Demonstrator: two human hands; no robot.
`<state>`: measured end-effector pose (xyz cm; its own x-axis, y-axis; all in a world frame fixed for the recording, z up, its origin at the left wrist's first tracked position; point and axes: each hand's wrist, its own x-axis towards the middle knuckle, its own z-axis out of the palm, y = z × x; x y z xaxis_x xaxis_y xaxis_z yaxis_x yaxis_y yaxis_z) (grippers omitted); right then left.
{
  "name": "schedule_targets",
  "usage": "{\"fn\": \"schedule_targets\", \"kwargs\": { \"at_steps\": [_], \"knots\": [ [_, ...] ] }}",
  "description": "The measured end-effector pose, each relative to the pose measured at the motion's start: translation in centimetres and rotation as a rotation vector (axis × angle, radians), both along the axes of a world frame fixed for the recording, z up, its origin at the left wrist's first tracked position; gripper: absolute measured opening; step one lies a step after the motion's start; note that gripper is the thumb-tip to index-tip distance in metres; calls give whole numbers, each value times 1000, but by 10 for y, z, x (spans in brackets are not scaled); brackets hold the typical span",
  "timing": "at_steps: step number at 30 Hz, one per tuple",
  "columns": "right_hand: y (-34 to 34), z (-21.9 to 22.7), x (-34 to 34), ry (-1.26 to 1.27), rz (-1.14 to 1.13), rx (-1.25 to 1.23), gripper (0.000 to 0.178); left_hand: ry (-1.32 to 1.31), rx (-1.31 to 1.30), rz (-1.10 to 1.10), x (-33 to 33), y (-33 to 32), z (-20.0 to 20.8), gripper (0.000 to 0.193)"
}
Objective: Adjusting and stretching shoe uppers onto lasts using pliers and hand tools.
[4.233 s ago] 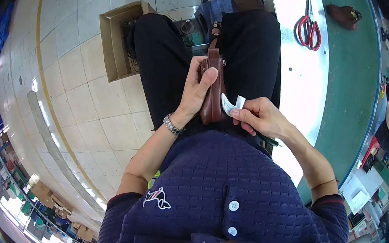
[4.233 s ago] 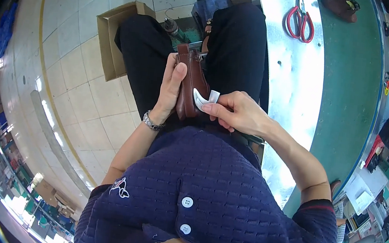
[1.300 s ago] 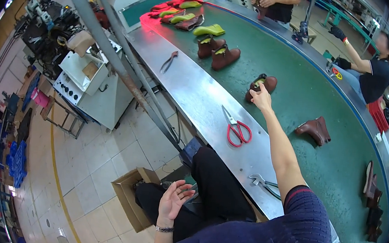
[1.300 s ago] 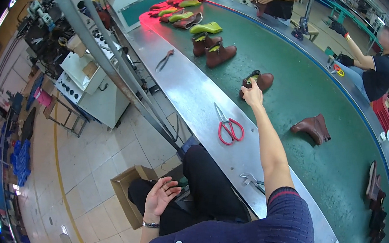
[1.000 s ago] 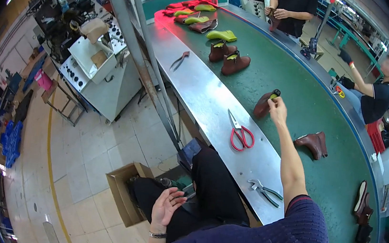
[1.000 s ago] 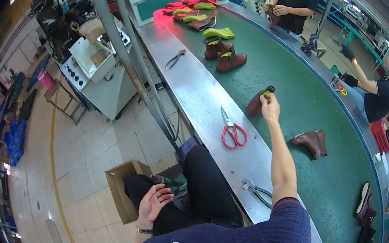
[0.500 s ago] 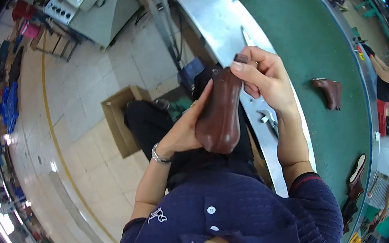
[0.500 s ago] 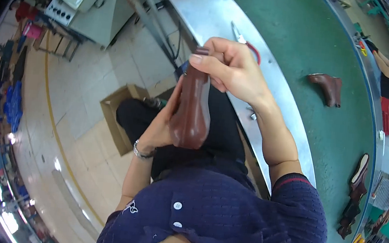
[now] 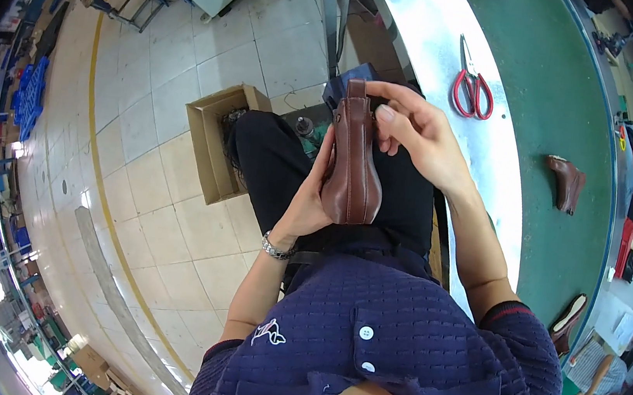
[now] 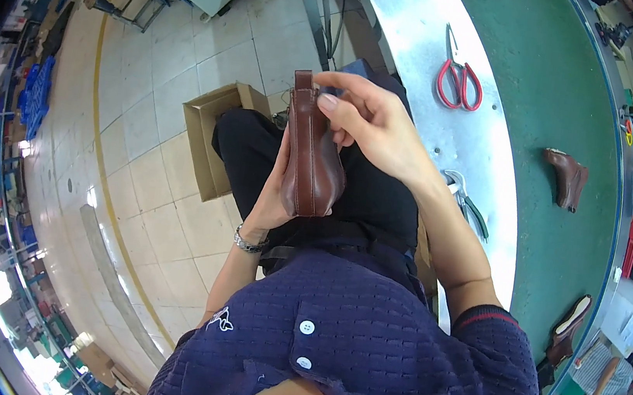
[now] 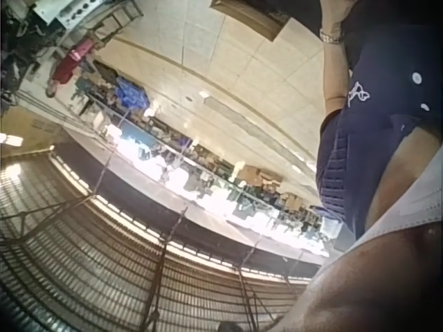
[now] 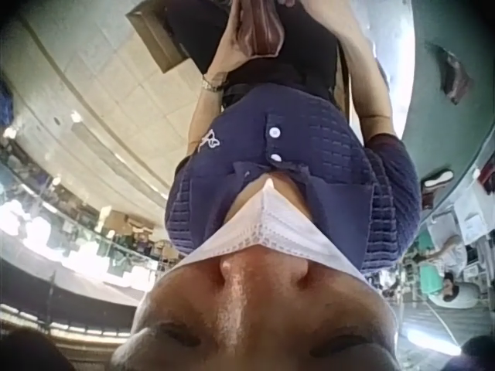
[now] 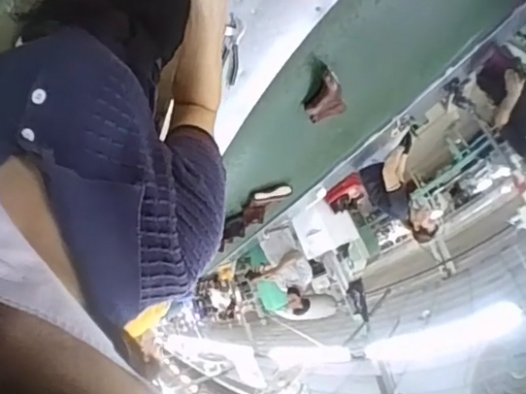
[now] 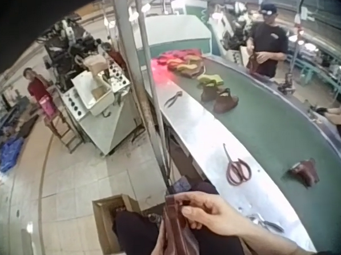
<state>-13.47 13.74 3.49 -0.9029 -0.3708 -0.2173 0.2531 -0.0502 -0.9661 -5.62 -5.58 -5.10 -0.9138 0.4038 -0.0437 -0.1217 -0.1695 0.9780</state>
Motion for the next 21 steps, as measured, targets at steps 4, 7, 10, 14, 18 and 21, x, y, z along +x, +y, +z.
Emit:
{"fn": "schedule_targets", "kwargs": {
  "at_steps": [4, 7, 10, 14, 18, 21],
  "knots": [
    [16, -14, 27, 171, 49, 144, 62, 32, -55, 65, -5, -4, 7, 130],
    [7, -24, 44, 312, 98, 334, 81, -139, 59, 100, -17, -1, 16, 128],
    [-12, -33, 52, 474, -42, 551, 74, -208, 12, 30, -23, -3, 12, 123],
    [-8, -40, 36, 421, -43, 667, 65, -311, 5, -1, -28, 0, 12, 115],
    [11, -44, 32, 577, 111, 550, 54, -305, 27, -48, -27, -10, 7, 114],
    [15, -35, 33, 454, 315, 569, 60, -309, 26, -38, -16, -16, 4, 119]
  ]
}}
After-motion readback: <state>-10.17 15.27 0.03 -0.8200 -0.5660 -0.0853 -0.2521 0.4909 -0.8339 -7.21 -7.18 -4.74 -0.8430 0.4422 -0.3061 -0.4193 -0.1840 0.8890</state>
